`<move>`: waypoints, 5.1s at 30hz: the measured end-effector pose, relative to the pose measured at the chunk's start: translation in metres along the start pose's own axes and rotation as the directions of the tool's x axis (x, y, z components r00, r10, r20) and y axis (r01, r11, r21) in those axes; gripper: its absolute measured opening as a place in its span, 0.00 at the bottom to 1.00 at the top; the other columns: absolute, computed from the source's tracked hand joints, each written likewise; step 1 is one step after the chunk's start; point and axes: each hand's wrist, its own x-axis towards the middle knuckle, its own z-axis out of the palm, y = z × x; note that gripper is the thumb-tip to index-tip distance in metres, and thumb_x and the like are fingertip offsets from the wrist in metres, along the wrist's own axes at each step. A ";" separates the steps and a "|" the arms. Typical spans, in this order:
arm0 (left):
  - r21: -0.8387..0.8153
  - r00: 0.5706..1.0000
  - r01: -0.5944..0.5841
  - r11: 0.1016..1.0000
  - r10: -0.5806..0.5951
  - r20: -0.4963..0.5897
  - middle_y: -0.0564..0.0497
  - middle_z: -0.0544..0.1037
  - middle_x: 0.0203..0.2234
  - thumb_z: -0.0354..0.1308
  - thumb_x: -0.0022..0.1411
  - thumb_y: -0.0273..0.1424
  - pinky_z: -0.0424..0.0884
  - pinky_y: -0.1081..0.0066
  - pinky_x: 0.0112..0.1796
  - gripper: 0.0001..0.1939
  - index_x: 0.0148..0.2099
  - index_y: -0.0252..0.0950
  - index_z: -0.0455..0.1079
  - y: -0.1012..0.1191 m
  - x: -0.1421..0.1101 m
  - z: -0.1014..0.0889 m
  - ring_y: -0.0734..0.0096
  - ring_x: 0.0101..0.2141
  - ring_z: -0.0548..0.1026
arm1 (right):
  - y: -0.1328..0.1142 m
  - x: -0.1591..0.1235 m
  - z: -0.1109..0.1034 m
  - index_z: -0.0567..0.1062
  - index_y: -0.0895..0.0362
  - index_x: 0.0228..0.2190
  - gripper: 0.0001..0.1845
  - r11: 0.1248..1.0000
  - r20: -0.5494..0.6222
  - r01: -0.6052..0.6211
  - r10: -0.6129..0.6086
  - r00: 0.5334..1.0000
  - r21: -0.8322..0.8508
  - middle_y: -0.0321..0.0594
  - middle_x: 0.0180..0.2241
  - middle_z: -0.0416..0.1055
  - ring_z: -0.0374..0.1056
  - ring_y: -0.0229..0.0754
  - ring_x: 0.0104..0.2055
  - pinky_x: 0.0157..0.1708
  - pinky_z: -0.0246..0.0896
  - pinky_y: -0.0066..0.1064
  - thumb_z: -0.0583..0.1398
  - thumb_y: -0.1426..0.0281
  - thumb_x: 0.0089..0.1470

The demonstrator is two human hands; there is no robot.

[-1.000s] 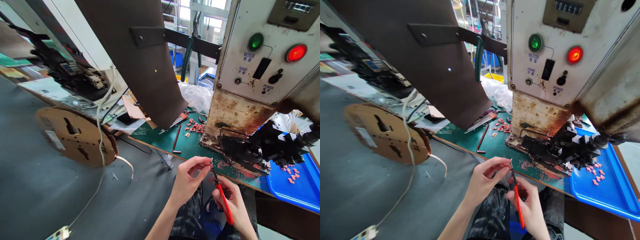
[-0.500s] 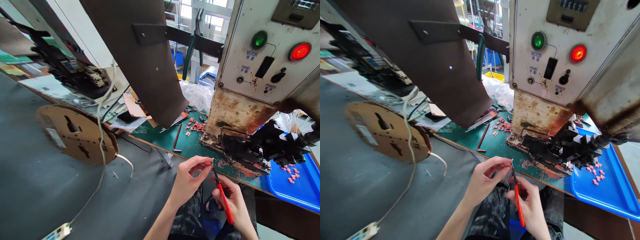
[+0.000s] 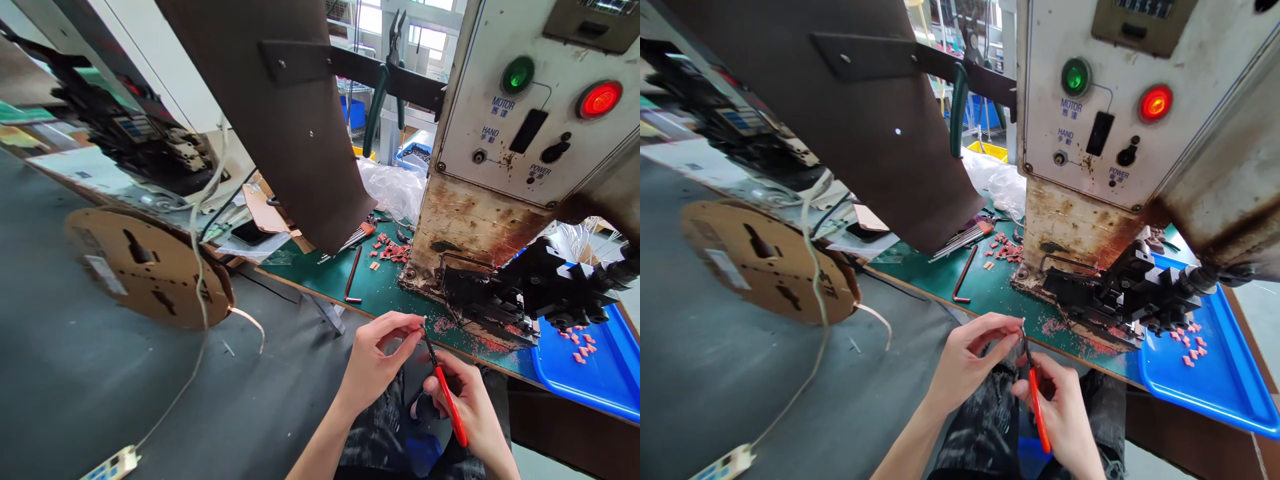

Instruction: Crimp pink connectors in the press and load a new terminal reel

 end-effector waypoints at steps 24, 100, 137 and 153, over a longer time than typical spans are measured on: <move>-0.135 0.995 0.096 0.986 -0.090 0.050 0.48 0.85 0.34 0.71 0.59 0.28 0.82 0.75 0.42 0.09 0.43 0.34 0.83 -0.002 0.005 0.001 0.68 0.35 0.84 | 0.014 0.001 0.013 0.81 0.60 0.36 0.35 0.993 -0.087 -0.003 0.013 0.996 0.121 0.29 0.16 0.59 0.53 0.32 0.16 0.14 0.51 0.22 0.68 0.38 0.48; -0.090 0.926 0.352 0.932 -0.332 0.183 0.52 0.80 0.26 0.74 0.47 0.32 0.75 0.74 0.31 0.13 0.34 0.33 0.79 -0.013 0.033 -0.022 0.72 0.27 0.77 | 0.018 0.028 0.033 0.67 0.52 0.24 0.22 0.962 -0.101 0.137 -0.165 0.981 -0.236 0.27 0.16 0.57 0.52 0.35 0.18 0.17 0.44 0.26 0.62 0.50 0.59; -0.080 0.909 0.351 0.933 -0.319 0.267 0.53 0.79 0.28 0.73 0.47 0.30 0.72 0.75 0.34 0.13 0.35 0.33 0.77 0.006 0.030 -0.023 0.73 0.30 0.76 | 0.023 0.031 0.015 0.64 0.52 0.24 0.27 0.987 0.026 0.122 -0.120 0.992 -0.104 0.25 0.16 0.52 0.49 0.33 0.18 0.18 0.41 0.26 0.66 0.46 0.54; -0.109 0.911 0.369 0.923 -0.336 0.237 0.53 0.78 0.27 0.74 0.45 0.30 0.71 0.75 0.32 0.13 0.33 0.33 0.77 0.003 0.029 -0.023 0.74 0.28 0.74 | 0.021 0.033 0.020 0.64 0.52 0.24 0.23 0.960 -0.011 0.154 -0.161 0.987 -0.235 0.26 0.16 0.57 0.51 0.34 0.18 0.18 0.44 0.26 0.63 0.49 0.57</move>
